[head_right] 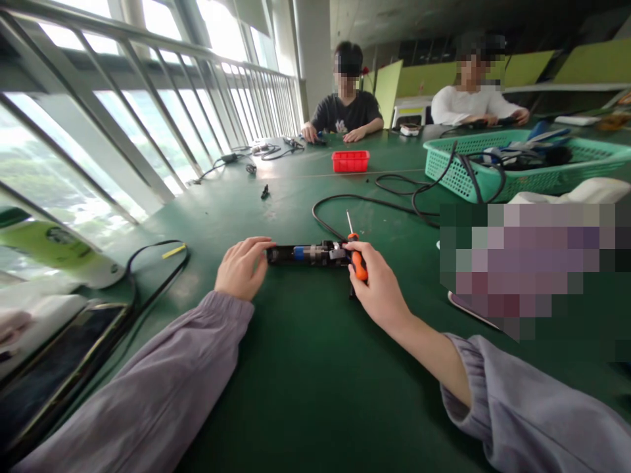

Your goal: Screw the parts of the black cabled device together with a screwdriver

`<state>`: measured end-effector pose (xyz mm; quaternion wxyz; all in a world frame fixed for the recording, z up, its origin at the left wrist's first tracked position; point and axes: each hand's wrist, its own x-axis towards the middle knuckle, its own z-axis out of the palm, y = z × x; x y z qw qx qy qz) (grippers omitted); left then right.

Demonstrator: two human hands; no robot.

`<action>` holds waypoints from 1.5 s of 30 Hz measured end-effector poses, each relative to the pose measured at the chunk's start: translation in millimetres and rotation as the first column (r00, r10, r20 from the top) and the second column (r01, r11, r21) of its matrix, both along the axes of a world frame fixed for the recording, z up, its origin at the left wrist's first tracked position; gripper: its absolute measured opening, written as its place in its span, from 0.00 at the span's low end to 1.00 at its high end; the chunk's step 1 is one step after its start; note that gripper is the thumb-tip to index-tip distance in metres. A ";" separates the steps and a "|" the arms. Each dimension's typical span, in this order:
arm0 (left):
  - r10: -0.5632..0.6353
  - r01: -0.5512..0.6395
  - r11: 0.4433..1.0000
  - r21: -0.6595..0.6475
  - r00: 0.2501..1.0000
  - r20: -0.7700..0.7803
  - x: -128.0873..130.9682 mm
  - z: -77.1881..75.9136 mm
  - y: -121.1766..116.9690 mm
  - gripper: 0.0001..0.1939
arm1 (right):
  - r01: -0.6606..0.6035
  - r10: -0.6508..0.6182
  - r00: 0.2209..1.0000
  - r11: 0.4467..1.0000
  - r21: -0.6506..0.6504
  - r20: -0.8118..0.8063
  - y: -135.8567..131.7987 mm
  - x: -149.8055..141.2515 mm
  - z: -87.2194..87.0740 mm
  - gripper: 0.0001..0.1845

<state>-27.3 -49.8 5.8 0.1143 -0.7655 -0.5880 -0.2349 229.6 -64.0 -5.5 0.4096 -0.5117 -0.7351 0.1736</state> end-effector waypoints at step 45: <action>-0.314 0.302 0.949 -0.090 0.885 -0.345 53.6 -9.2 -18.3 0.09 | 0.166 -0.167 0.976 0.986 0.019 0.139 29.7 9.7 -15.1 0.17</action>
